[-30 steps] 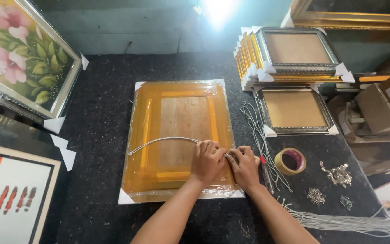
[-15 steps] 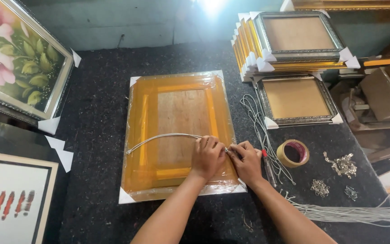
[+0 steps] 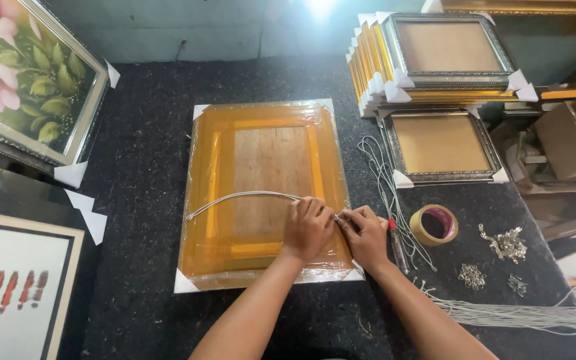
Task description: Attaching hanging wire and hardware to the back of a picture frame using a screwdriver.
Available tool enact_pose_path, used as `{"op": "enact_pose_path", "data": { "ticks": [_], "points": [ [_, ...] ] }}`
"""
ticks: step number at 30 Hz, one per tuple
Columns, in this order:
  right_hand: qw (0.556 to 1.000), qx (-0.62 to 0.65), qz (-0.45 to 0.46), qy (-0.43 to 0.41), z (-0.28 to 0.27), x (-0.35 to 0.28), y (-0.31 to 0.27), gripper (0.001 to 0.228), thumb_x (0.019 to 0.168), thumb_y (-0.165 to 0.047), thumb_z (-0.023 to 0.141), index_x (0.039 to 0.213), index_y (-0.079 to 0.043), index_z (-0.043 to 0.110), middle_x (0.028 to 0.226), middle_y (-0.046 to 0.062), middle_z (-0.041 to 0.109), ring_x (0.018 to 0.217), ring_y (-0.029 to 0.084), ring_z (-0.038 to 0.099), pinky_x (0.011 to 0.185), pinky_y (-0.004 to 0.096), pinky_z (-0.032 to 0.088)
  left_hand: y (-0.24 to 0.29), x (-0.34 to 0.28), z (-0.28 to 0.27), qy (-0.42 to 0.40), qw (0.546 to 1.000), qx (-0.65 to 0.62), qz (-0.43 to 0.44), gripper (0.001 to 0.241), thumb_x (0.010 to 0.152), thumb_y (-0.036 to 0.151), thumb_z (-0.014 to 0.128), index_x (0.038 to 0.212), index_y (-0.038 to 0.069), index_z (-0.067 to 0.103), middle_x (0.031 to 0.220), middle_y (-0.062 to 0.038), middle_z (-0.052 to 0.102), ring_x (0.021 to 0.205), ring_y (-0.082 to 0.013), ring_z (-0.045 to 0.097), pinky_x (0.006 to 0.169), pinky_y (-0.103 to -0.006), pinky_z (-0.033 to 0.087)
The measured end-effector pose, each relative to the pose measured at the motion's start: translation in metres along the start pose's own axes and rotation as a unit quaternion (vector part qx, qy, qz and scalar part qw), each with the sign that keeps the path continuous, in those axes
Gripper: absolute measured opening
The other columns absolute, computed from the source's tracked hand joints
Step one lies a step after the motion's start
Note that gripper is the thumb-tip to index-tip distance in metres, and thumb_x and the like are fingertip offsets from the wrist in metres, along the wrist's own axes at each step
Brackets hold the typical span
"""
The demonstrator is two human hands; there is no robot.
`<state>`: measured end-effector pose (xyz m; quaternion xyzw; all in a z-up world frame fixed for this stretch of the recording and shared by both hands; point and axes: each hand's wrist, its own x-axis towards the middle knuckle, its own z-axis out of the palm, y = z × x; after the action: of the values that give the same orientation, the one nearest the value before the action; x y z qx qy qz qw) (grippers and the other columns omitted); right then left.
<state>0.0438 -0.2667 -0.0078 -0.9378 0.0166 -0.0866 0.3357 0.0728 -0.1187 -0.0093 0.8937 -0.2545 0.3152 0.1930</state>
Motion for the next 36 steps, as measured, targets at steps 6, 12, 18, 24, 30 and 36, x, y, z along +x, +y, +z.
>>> {"op": "enact_pose_path", "data": {
  "ticks": [6,12,18,24,30,36],
  "points": [
    [1.0,-0.002,-0.002,0.004,0.0,-0.001,-0.002,0.013,0.079,-0.037,0.062,0.09,-0.032,0.065,0.08,-0.006,0.056,0.086,0.009,0.058,0.086,0.024,0.029,-0.001,0.001,0.002,-0.017,1.0,-0.003,-0.005,0.011,0.063,0.018,0.063,0.071,0.019,0.055,0.078,0.006,0.048,0.089,-0.014,0.048,0.076,-0.0299,0.038],
    [1.0,0.0,0.001,0.0,-0.004,-0.002,-0.009,0.012,0.081,-0.036,0.059,0.091,-0.031,0.063,0.081,-0.006,0.056,0.088,0.01,0.058,0.086,0.025,0.03,-0.002,0.0,0.007,-0.002,1.0,-0.016,0.0,0.014,0.058,0.019,0.062,0.069,0.019,0.053,0.076,0.005,0.046,0.087,-0.0144,0.048,0.074,-0.0301,0.038],
    [1.0,0.007,0.005,-0.009,-0.005,-0.003,-0.009,0.012,0.084,-0.035,0.055,0.093,-0.03,0.062,0.082,-0.006,0.056,0.089,0.011,0.058,0.087,0.026,0.029,0.0,-0.001,0.009,0.029,0.999,-0.041,-0.016,0.017,0.056,0.02,0.062,0.068,0.02,0.05,0.074,0.005,0.046,0.083,-0.0153,0.05,0.072,-0.0308,0.039],
    [1.0,0.007,0.0,0.0,-0.003,-0.001,-0.005,0.012,0.083,-0.036,0.057,0.092,-0.03,0.062,0.081,-0.006,0.056,0.086,0.01,0.058,0.087,0.026,0.029,0.002,0.006,-0.008,0.048,0.999,-0.013,0.013,0.02,0.057,0.02,0.067,0.071,0.02,0.053,0.076,0.005,0.045,0.082,-0.0153,0.05,0.07,-0.0302,0.04],
    [1.0,0.008,0.004,0.001,-0.005,-0.003,-0.01,0.012,0.084,-0.036,0.056,0.093,-0.03,0.062,0.081,-0.007,0.056,0.085,0.009,0.058,0.087,0.025,0.029,0.0,0.002,-0.005,0.072,0.996,-0.012,0.049,0.016,0.063,0.016,0.066,0.063,0.019,0.051,0.074,0.005,0.045,0.079,-0.0159,0.05,0.067,-0.0296,0.039],
    [1.0,0.012,0.005,0.003,-0.007,-0.004,-0.011,0.012,0.083,-0.034,0.057,0.093,-0.029,0.061,0.082,-0.008,0.057,0.087,0.009,0.058,0.088,0.026,0.029,0.0,-0.001,0.003,0.05,0.998,-0.041,-0.012,0.017,0.06,0.016,0.058,0.075,0.018,0.05,0.076,0.003,0.047,0.081,-0.0181,0.052,0.069,-0.0318,0.041]
  ]
}}
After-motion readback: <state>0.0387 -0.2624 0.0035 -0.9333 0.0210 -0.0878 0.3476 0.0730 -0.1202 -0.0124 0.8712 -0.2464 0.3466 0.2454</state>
